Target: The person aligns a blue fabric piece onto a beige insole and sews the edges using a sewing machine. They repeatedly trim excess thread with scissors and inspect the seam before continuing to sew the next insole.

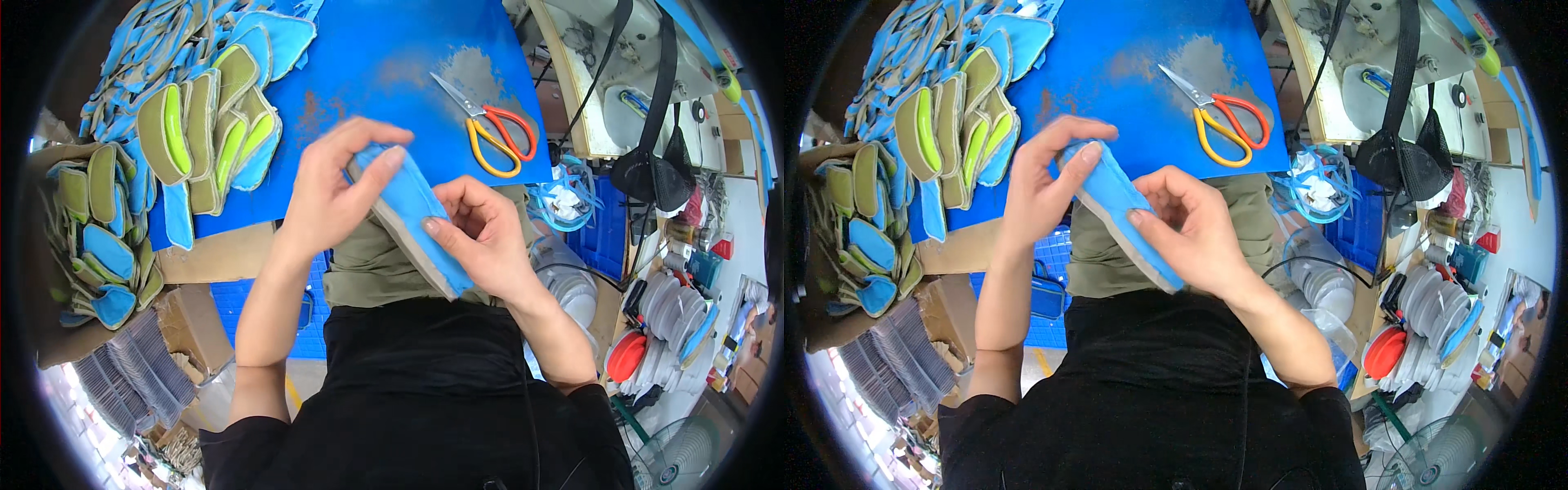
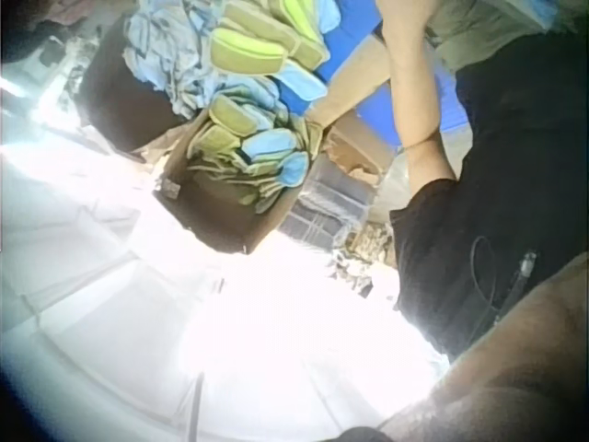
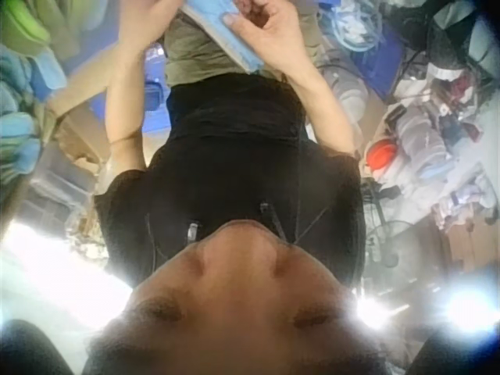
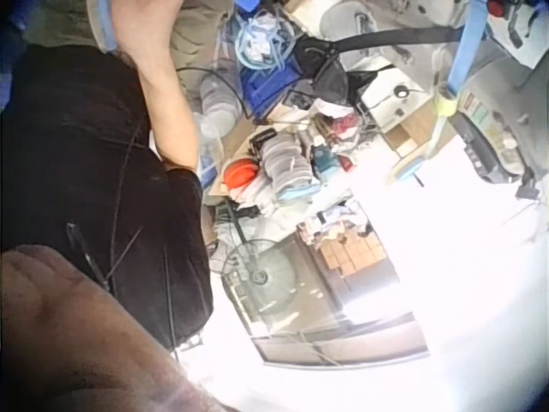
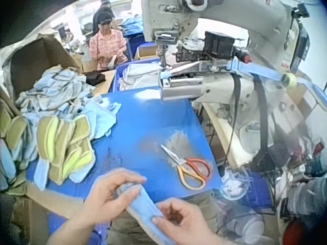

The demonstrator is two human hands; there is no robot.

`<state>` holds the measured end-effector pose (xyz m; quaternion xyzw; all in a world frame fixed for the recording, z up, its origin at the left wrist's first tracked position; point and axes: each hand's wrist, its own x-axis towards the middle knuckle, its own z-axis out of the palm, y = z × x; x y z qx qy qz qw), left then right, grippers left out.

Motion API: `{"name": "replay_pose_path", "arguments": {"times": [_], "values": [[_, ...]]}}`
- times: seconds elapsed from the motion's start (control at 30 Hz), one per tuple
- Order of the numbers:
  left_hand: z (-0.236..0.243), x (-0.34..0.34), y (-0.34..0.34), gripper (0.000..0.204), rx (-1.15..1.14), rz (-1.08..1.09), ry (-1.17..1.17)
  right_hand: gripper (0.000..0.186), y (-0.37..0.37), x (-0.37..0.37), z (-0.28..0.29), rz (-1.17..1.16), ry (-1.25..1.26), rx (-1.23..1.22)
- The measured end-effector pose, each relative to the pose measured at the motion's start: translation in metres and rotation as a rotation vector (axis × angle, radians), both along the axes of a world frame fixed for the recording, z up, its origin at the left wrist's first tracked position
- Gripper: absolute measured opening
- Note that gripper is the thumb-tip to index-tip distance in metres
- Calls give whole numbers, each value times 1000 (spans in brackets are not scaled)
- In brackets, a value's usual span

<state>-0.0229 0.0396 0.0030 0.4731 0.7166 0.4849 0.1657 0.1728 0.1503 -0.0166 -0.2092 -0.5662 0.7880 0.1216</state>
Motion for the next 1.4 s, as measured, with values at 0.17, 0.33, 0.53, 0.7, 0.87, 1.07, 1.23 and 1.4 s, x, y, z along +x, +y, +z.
{"name": "replay_pose_path", "arguments": {"times": [0.17, 0.33, 0.53, 0.7, 0.87, 1.07, 1.23, 1.4], "values": [[-12, 0, -6, 13, -50, -149, -499, 16, 6, -3, -2, 27, 0, -42], [-23, 15, -4, 12, -50, -98, -482, 11, 7, -13, -11, 53, -83, 43], [-20, 10, -10, 13, -118, -189, -385, 10, 5, -10, -14, 55, -96, 179], [-34, 8, -13, 15, -10, -230, -422, 8, 2, -8, -11, 72, -93, 53], [-22, 0, -21, 15, -124, -343, -467, 10, 1, -4, -8, 75, -128, 49], [-1, -16, -19, 17, -107, -140, -423, 11, 6, -1, -4, 109, -108, -49], [9, -18, -13, 18, -36, -248, -504, 9, 0, 4, 14, 36, -52, 9], [32, -9, -1, 15, -188, -299, -470, 10, 4, -2, 33, -33, -94, 146]]}}
